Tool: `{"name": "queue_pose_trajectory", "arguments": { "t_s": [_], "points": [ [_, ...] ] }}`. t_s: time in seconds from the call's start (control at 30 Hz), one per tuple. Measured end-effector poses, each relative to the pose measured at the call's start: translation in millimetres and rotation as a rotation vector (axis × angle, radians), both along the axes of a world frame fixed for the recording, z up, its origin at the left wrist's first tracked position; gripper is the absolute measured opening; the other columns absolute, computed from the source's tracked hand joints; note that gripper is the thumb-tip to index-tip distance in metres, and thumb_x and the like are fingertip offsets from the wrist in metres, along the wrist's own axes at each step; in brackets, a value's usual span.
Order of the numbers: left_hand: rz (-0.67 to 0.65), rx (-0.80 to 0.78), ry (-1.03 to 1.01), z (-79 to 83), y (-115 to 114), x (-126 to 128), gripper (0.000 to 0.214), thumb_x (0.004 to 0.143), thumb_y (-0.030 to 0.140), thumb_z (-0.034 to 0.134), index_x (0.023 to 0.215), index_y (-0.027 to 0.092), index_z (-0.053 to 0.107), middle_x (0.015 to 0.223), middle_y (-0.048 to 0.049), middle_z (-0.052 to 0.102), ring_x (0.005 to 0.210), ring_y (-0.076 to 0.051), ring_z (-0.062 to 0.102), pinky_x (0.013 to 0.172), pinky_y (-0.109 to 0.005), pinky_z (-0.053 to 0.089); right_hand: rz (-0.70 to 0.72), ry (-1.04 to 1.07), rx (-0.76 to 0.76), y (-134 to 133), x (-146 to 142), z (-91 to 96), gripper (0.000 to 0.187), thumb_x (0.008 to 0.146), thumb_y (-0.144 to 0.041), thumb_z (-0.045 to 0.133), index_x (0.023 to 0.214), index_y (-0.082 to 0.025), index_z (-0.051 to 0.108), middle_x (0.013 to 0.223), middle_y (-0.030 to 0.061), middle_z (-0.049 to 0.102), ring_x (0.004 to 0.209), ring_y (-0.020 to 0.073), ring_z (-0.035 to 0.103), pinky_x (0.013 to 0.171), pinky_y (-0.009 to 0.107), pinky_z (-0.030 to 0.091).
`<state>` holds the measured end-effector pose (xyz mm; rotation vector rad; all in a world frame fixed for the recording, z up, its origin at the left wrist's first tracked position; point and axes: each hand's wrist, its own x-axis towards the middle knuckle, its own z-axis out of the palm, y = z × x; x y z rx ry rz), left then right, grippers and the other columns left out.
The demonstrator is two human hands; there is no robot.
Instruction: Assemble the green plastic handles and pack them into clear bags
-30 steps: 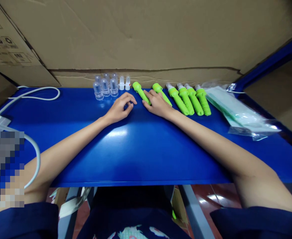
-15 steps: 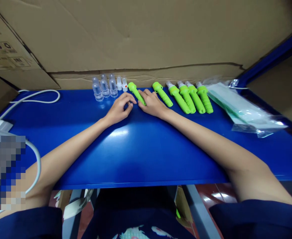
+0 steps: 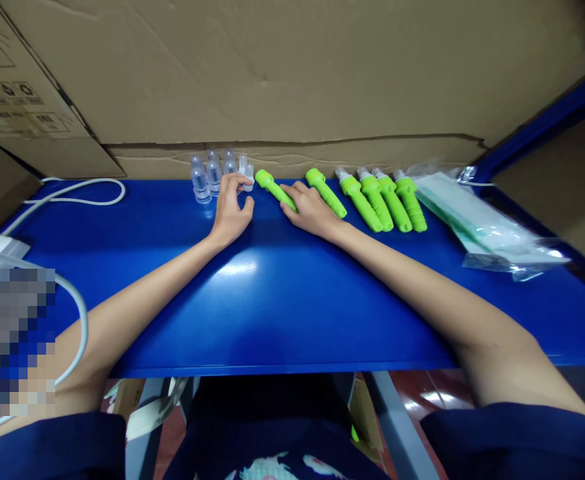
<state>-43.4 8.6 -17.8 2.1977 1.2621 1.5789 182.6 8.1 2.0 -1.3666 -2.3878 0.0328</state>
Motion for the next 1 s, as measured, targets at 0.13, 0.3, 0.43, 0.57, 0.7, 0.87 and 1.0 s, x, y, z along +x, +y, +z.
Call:
{"name": "queue_pose_trajectory", "arguments": {
  "t_s": [0.13,0.3,0.43,0.57,0.7,0.87,1.0],
  "points": [
    [0.029,0.033,-0.029,-7.5,6.9,-2.0,0.032,0.089,0.013,0.064,0.117,0.025,0.054,0.127,-0.0096,0.059,0.116,-0.022,0.061,0.101,-0.041,0.055,0.042,0.004,-0.021,3.1,-1.9,3.8,0.056,0.101,-0.034,0.043,0.152,-0.012,0.051,0.137,0.021,0.063,0.123,0.0376,0.061,0.107,0.054,0.045],
    [0.096,0.024,-0.079,-19.1,18.4,-6.0,0.035,0.094,0.027,0.068,0.122,0.026,0.048,0.124,-0.0095,0.057,0.106,-0.02,0.062,0.098,-0.039,0.055,0.034,0.017,-0.026,1.5,5.0,2.6,0.052,0.1,-0.029,0.044,0.15,-0.017,0.055,0.132,0.0181,0.064,0.121,0.0353,0.059,0.104,0.052,0.044],
    [0.119,-0.007,-0.11,-24.2,24.4,-6.3,0.037,0.091,0.024,0.07,0.12,0.026,0.046,0.124,-0.008,0.057,0.104,-0.019,0.063,0.098,-0.038,0.054,0.046,0.038,-0.033,-1.9,10.5,5.0,0.05,0.099,-0.027,0.044,0.146,-0.019,0.06,0.125,0.0168,0.066,0.118,0.0339,0.059,0.101,0.049,0.043],
    [0.156,-0.044,-0.091,-23.5,23.8,-4.5,0.048,0.078,0.01,0.072,0.117,0.024,0.048,0.118,-0.0064,0.059,0.111,-0.023,0.06,0.103,-0.045,0.051,0.081,0.048,-0.016,-3.7,13.7,5.2,0.05,0.099,-0.025,0.042,0.144,-0.021,0.064,0.121,0.015,0.066,0.113,0.0321,0.058,0.098,0.047,0.041],
    [0.1,-0.08,-0.088,-18.6,18.8,-2.8,0.047,0.074,0.005,0.067,0.114,0.024,0.051,0.112,-0.0056,0.061,0.107,-0.023,0.061,0.105,-0.047,0.05,0.103,0.052,-0.011,-2.6,15.7,3.9,0.049,0.099,-0.024,0.042,0.143,-0.023,0.065,0.12,0.0144,0.066,0.11,0.0314,0.056,0.095,0.046,0.04],
    [0.035,-0.116,-0.069,-13.2,15.3,-2.9,0.027,0.083,0.012,0.065,0.107,0.022,0.056,0.111,-0.0075,0.063,0.103,-0.022,0.063,0.096,-0.042,0.055,0.061,-0.012,-0.022,-2.8,19.7,7.9,0.05,0.098,-0.021,0.041,0.142,-0.021,0.065,0.118,0.0161,0.066,0.111,0.033,0.057,0.096,0.047,0.04],
    [-0.013,-0.136,-0.182,-13.3,18.0,-2.8,0.023,0.089,0.033,0.069,0.104,0.022,0.055,0.112,-0.0074,0.066,0.097,-0.019,0.066,0.081,-0.033,0.059,0.033,-0.082,-0.004,-7.2,22.0,9.0,0.051,0.1,-0.02,0.037,0.144,-0.02,0.062,0.121,0.0173,0.066,0.112,0.0352,0.056,0.095,0.049,0.042]
  ]
}}
